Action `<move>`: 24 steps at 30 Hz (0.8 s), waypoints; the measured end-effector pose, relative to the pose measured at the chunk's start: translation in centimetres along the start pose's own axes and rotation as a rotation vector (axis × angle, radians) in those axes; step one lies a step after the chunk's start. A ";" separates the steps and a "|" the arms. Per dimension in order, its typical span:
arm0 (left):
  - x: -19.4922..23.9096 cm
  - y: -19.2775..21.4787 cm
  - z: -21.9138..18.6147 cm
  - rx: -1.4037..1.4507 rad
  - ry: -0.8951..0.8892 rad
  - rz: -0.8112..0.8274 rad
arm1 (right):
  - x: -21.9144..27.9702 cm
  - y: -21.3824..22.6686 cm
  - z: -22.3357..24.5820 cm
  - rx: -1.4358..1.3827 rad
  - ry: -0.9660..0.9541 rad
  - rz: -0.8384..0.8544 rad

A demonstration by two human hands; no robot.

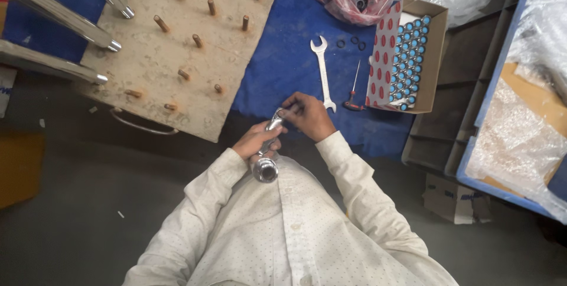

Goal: The person takes a metal tube from a bin and attaches small metal components to its end by hand and using a wrench.

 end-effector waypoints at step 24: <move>5.2 -7.1 -9.3 -0.281 -0.224 0.173 | 7.9 -0.3 4.0 -1.019 0.102 -0.190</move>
Point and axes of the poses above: each hand's wrist, its own x-axis away from the middle knuckle, its own y-axis out of the back of the hand, z = x × y, the point moved 6 cm from there along -x, towards the middle knuckle, and after that the axes turned 13 degrees about -x, right-handed, at the moved point
